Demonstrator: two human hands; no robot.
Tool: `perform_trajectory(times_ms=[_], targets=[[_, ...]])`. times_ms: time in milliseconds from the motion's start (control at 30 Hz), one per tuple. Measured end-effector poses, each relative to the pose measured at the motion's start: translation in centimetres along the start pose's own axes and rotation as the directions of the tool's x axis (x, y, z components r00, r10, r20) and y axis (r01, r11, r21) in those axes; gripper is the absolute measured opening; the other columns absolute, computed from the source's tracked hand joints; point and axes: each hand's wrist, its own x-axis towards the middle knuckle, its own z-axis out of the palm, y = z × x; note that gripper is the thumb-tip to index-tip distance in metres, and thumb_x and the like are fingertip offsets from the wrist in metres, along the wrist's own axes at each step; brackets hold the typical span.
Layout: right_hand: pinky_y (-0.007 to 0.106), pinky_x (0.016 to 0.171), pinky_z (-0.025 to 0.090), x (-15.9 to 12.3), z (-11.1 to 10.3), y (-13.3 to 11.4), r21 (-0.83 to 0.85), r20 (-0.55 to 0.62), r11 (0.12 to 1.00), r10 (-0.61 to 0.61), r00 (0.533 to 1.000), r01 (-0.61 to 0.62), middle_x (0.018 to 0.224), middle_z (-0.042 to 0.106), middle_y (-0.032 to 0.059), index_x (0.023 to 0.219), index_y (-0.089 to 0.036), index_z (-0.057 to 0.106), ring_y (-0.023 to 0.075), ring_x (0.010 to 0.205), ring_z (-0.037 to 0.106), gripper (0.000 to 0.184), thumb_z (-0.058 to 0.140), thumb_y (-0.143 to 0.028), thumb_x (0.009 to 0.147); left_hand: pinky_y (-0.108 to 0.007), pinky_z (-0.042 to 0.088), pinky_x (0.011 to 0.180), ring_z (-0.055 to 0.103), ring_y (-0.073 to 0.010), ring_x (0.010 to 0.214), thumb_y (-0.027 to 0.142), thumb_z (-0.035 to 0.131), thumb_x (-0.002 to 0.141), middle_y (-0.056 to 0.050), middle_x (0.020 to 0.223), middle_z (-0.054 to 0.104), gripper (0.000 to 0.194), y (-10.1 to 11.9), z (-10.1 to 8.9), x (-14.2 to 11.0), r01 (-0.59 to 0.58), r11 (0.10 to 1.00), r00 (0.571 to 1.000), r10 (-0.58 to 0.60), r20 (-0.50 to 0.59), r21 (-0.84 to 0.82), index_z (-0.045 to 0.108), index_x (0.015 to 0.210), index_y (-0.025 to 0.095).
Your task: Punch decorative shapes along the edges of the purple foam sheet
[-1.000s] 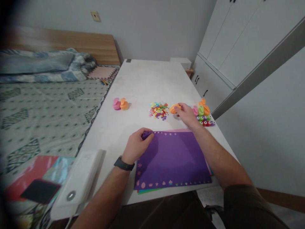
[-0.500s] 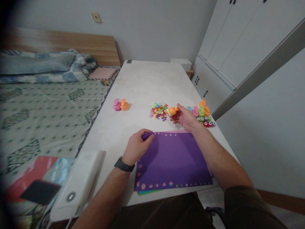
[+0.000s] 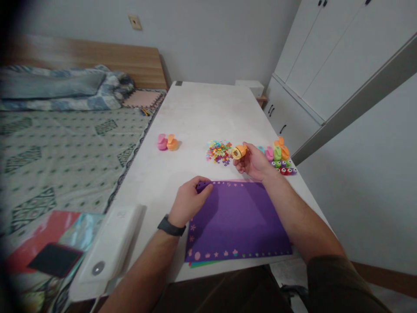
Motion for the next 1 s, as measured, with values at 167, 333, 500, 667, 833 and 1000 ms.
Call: perform_trajectory(times_ms=[167, 333, 500, 667, 833, 1000], targets=[[0.027, 0.044, 0.042, 0.0, 0.6, 0.0, -0.035, 0.009, 0.999, -0.015, 1.0, 0.015, 0.064, 0.07, 0.0067, 0.086, -0.017, 0.065, 0.0161, 0.048, 0.058, 0.046, 0.041, -0.055, 0.097, -0.032, 0.049, 0.08, 0.069, -0.0208, 0.088, 0.036, 0.062, 0.091, -0.003, 0.095, 0.078, 0.018, -0.1, 0.1, -0.1, -0.004, 1.0, 1.0, 0.004, -0.002, 0.0, 0.074, 0.1, 0.025], [0.026, 0.044, 0.044, -0.2, 1.5, 0.0, -0.04, 0.025, 0.999, -0.02, 1.0, 0.021, 0.065, 0.07, 0.0072, 0.089, -0.016, 0.066, 0.0159, 0.049, 0.059, 0.047, 0.042, -0.055, 0.099, -0.032, 0.049, 0.08, 0.069, -0.0208, 0.088, 0.036, 0.062, 0.092, -0.003, 0.095, 0.078, 0.018, 0.1, 0.0, -0.1, -0.008, 1.0, 1.0, 0.008, 0.005, -0.003, 0.074, 0.1, 0.025], [0.026, 0.046, 0.047, -0.4, 2.3, 0.1, -0.037, 0.027, 0.999, -0.022, 0.999, 0.023, 0.066, 0.07, 0.0072, 0.092, -0.016, 0.066, 0.0157, 0.049, 0.058, 0.047, 0.042, -0.055, 0.101, -0.031, 0.049, 0.079, 0.069, -0.0199, 0.087, 0.035, 0.061, 0.092, -0.003, 0.094, 0.078, 0.019, 0.2, 0.0, -0.1, -0.011, 1.0, 1.0, 0.011, 0.005, -0.001, 0.074, 0.1, 0.024], [0.026, 0.046, 0.047, -0.7, 2.7, 0.1, -0.027, 0.014, 0.999, -0.037, 0.999, 0.037, 0.066, 0.07, 0.0067, 0.091, -0.017, 0.064, 0.0155, 0.05, 0.059, 0.043, 0.043, -0.053, 0.101, -0.032, 0.049, 0.078, 0.069, -0.0199, 0.086, 0.035, 0.062, 0.091, -0.003, 0.094, 0.078, 0.018, 0.2, -0.1, -0.1, -0.008, 1.0, 1.0, 0.008, 0.003, 0.0, 0.074, 0.099, 0.024], [0.026, 0.046, 0.047, -0.7, 2.9, 0.0, -0.031, 0.02, 0.999, -0.036, 0.999, 0.037, 0.064, 0.068, 0.0057, 0.086, -0.018, 0.062, 0.0159, 0.051, 0.058, 0.042, 0.045, -0.054, 0.1, -0.032, 0.049, 0.079, 0.07, -0.0203, 0.088, 0.035, 0.062, 0.091, -0.002, 0.095, 0.078, 0.018, 0.2, -0.1, -0.1, 0.0, 1.0, 1.0, 0.0, 0.009, 0.006, 0.074, 0.1, 0.025], [0.028, 0.047, 0.045, -0.4, 2.5, 0.1, -0.038, -0.034, 0.995, -0.089, 0.995, 0.088, 0.064, 0.066, 0.0039, 0.084, -0.019, 0.062, 0.0158, 0.051, 0.057, 0.038, 0.052, -0.054, 0.097, -0.032, 0.049, 0.079, 0.069, -0.02, 0.086, 0.035, 0.062, 0.092, -0.003, 0.093, 0.077, 0.018, 0.0, 0.0, -0.1, -0.012, 1.0, 1.0, 0.012, 0.002, 0.002, 0.074, 0.099, 0.024]])
